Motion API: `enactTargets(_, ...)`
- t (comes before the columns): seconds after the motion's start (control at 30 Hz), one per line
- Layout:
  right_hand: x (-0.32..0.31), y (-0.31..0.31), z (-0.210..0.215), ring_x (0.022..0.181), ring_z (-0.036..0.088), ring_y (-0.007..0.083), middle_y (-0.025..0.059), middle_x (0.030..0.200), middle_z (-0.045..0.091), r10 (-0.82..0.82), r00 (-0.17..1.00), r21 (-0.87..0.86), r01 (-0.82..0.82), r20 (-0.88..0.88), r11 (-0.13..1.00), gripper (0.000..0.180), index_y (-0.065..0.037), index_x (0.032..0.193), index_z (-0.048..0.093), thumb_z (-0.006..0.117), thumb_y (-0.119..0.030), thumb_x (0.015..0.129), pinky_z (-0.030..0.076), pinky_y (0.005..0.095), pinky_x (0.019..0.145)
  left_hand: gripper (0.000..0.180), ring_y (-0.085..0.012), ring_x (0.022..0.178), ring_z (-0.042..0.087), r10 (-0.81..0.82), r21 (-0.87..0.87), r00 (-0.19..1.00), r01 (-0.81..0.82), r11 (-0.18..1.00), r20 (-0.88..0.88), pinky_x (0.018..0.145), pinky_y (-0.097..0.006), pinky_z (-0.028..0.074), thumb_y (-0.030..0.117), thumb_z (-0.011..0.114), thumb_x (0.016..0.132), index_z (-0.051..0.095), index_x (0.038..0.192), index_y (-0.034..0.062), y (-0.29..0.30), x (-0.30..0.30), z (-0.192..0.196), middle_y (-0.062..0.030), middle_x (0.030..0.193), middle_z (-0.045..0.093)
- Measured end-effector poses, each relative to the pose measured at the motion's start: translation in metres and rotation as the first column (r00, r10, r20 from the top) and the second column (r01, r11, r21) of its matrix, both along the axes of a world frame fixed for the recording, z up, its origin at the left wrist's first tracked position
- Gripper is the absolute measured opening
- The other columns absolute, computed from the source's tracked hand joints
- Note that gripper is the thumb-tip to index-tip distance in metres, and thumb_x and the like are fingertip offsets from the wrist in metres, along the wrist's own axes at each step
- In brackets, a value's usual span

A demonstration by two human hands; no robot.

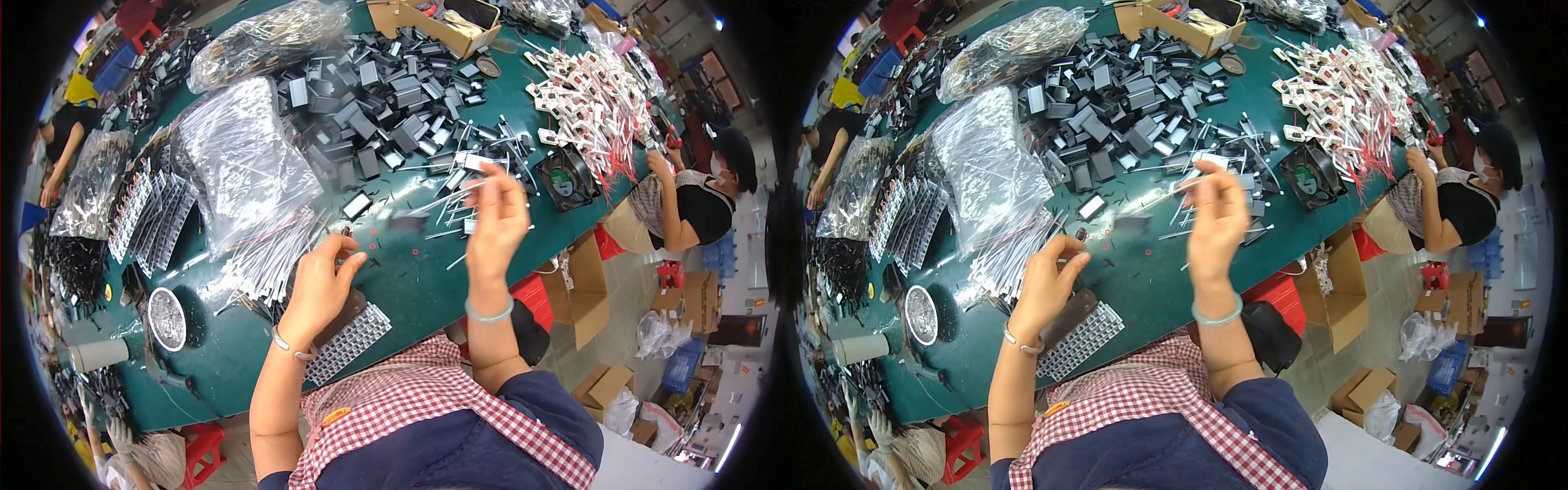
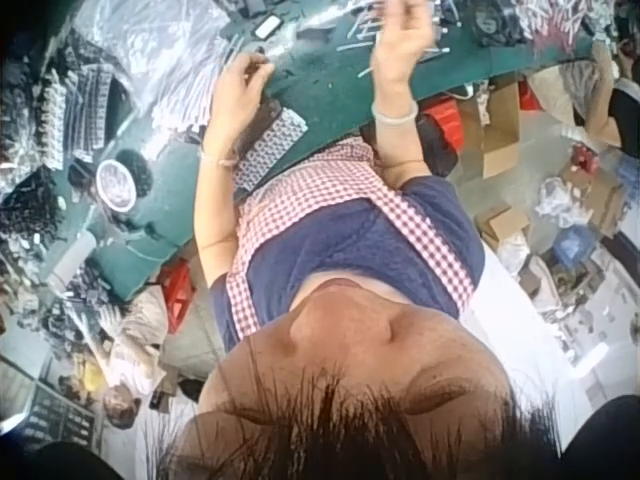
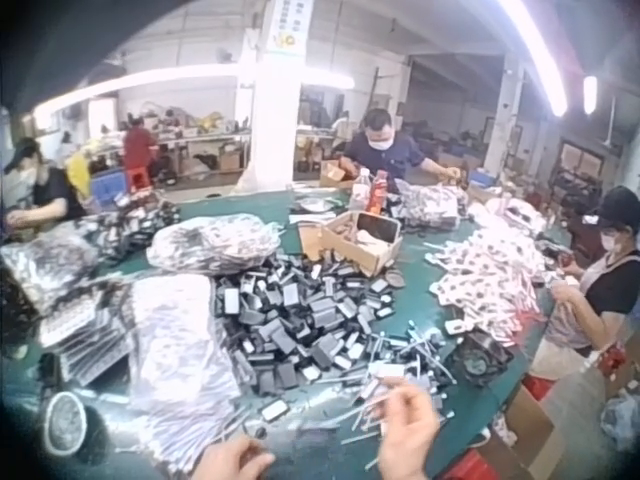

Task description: The person assembles electronic circuit boards and wires into plastic housings by hand on an assembly bench.

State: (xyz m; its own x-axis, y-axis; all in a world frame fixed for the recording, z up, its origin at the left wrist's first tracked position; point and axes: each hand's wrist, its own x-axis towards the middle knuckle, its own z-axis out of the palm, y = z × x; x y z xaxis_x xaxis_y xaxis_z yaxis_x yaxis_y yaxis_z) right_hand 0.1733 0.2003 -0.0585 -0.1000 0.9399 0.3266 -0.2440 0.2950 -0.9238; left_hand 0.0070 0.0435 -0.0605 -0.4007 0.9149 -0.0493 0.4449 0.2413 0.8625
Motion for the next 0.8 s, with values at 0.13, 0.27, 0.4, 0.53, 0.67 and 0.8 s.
enactTargets(0.13,0.027,0.048,0.007,0.080,0.062,0.0190,0.0127,0.104,0.063,-0.504,0.848,0.674,0.279,0.161,0.684,0.004,0.001,0.095,0.058,0.058,0.002,0.091,0.051,0.0287,0.073,0.021,-0.0362,0.083,0.063,-0.022,-0.105,0.864,-0.036,0.994,-0.503,0.068,-0.041,0.049,0.012,0.068,0.083,0.058,0.097,-0.0009,0.002,-0.012,-0.016,-0.0166,0.090,0.065)
enactTargets(0.27,0.045,0.090,-0.023,0.082,0.062,0.0302,0.0129,0.097,0.064,-0.530,0.664,0.796,-0.168,0.527,0.582,0.014,-0.001,0.090,0.060,0.067,0.003,0.079,0.050,0.0361,0.072,0.013,-0.0342,0.078,0.063,-0.160,-0.252,0.649,-0.051,0.966,-0.744,0.065,-0.041,0.051,0.007,0.067,0.078,0.056,0.083,0.0014,0.004,-0.024,-0.044,-0.0158,0.080,0.061)
enactTargets(0.4,0.040,0.095,-0.044,0.079,0.061,0.0292,0.0093,0.087,0.062,-0.426,0.577,0.682,-0.353,0.697,0.640,0.012,-0.001,0.082,0.058,0.070,-0.004,0.079,0.050,0.0381,0.070,0.007,-0.0335,0.073,0.064,-0.220,-0.309,0.614,-0.041,0.950,-0.758,0.060,-0.041,0.051,0.004,0.062,0.079,0.056,0.081,0.0024,0.001,-0.029,-0.050,-0.0158,0.077,0.062)
enactTargets(0.53,0.024,0.105,-0.030,0.078,0.060,0.0290,0.0084,0.083,0.060,-0.354,0.582,0.589,-0.280,0.732,0.758,0.014,-0.003,0.078,0.059,0.072,-0.009,0.079,0.049,0.0379,0.069,0.005,-0.0331,0.069,0.065,-0.169,-0.271,0.647,-0.060,0.961,-0.743,0.059,-0.042,0.051,0.000,0.058,0.077,0.054,0.080,0.0012,0.002,-0.032,-0.054,-0.0160,0.074,0.063)
enactTargets(0.67,-0.003,0.148,-0.030,0.080,0.062,0.0316,0.0104,0.086,0.063,-0.402,0.507,0.582,-0.267,0.763,0.768,0.015,-0.004,0.081,0.063,0.072,-0.016,0.080,0.050,0.0414,0.070,0.006,-0.0339,0.063,0.065,-0.173,-0.293,0.617,-0.098,0.951,-0.768,0.053,-0.041,0.050,-0.002,0.056,0.077,0.052,0.081,0.0000,0.003,-0.034,-0.053,-0.0171,0.069,0.064)
enactTargets(0.8,-0.044,0.161,-0.040,0.085,0.066,0.0397,0.0197,0.088,0.068,-0.192,0.239,0.261,-0.302,0.952,0.917,0.029,-0.002,0.089,0.065,0.073,-0.028,0.080,0.053,0.0472,0.074,0.011,-0.0274,0.066,0.068,-0.306,-0.441,0.559,-0.121,0.889,-0.771,0.053,-0.035,0.053,0.002,0.061,0.077,0.053,0.085,0.0031,0.006,-0.031,-0.050,-0.0141,0.069,0.065)
